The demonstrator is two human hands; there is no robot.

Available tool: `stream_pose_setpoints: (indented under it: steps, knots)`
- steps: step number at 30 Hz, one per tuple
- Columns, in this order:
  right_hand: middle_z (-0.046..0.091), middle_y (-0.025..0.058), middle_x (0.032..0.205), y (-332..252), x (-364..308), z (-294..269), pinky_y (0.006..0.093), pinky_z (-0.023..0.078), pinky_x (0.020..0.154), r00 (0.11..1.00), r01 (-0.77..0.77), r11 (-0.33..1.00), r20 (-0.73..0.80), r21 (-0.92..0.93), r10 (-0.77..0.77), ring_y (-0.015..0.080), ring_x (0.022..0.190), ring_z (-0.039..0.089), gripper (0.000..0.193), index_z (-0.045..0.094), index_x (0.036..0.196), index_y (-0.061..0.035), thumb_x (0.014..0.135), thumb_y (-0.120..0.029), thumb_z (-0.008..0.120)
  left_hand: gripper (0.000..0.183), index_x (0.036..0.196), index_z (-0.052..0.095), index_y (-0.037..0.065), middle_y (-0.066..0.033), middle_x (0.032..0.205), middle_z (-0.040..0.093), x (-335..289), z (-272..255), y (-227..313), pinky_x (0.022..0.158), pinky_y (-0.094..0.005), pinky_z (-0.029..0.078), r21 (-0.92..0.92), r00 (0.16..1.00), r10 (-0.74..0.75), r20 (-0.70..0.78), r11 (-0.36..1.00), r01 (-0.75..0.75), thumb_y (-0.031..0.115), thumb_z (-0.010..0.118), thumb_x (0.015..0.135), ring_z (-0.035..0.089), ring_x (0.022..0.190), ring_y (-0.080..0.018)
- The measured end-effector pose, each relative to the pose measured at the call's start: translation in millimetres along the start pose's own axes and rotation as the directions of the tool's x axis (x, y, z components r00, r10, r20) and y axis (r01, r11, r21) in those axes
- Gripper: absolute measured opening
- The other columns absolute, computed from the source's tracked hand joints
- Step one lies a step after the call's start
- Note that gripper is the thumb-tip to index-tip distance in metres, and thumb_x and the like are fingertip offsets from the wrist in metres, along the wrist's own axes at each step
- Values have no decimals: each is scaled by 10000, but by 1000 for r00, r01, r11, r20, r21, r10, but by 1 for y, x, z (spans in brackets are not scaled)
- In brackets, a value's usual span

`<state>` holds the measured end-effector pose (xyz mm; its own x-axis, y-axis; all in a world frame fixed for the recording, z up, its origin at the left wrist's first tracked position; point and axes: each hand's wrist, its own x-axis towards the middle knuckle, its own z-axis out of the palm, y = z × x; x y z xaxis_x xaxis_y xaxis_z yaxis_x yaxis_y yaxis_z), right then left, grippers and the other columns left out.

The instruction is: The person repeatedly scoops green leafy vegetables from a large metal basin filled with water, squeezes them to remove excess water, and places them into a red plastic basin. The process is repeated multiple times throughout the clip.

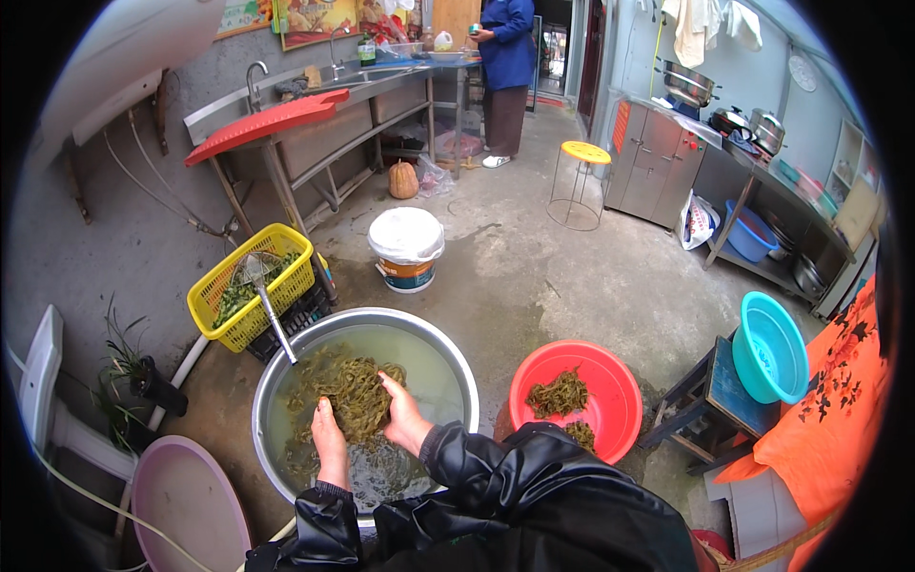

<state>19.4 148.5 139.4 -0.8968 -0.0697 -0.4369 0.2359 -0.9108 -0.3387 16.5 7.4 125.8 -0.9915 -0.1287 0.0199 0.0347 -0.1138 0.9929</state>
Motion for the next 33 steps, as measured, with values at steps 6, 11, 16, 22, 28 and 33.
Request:
stream_pose_setpoints:
  steps: [6, 11, 16, 22, 28, 33]
  knots:
    - [580, 91, 1262, -15, -3, 5, 471, 420, 987, 997, 74, 997, -36, 25, -73, 278, 1135, 539, 401, 597, 1196, -126, 871, -359, 622, 540, 1141, 589, 37, -80, 1025, 601, 0, -8, 2, 490, -269, 483, 137, 983, -172, -57, 974, 178, 525, 430, 973, 597, 754, -136]
    - [617, 79, 1211, -31, -12, 16, 492, 414, 982, 995, 94, 995, -28, 27, -93, 280, 1109, 556, 394, 612, 1169, -125, 870, -382, 600, 541, 1090, 601, 62, -53, 969, 602, 0, -14, -5, 527, -267, 479, 43, 973, -230, -18, 972, 231, 560, 439, 954, 588, 739, -135]
    - [642, 69, 1165, -46, -21, 24, 483, 435, 961, 991, 130, 988, 35, 79, -133, 271, 1082, 576, 371, 630, 1135, -123, 872, -384, 599, 468, 1009, 612, 80, -39, 938, 622, 2, -20, -12, 516, -256, 467, -5, 958, -284, -43, 959, 284, 517, 451, 964, 591, 721, -129]
    - [660, 50, 1135, -61, -21, 23, 451, 451, 949, 982, 177, 977, 53, 115, -184, 261, 1052, 594, 372, 639, 1124, -117, 879, -394, 600, 344, 992, 612, 96, -17, 924, 627, 5, -25, -16, 512, -247, 460, -10, 951, -307, -29, 952, 307, 419, 495, 969, 588, 709, -107]
    - [649, 52, 1174, -75, -18, 18, 473, 437, 971, 973, 218, 964, 48, 155, -227, 273, 1079, 586, 360, 641, 1133, -129, 876, -377, 598, 212, 1025, 623, 101, -3, 917, 629, 5, -25, -13, 506, -237, 456, -14, 958, -286, -15, 958, 286, 288, 562, 946, 599, 711, -99]
    - [626, 55, 1224, -98, -27, 19, 504, 408, 1004, 961, 262, 944, 34, 198, -274, 292, 1133, 560, 376, 622, 1166, -141, 885, -384, 568, 172, 1031, 623, 99, 3, 911, 629, 4, -23, -10, 510, -229, 457, 42, 968, -247, -51, 967, 249, 211, 631, 900, 601, 705, -93]
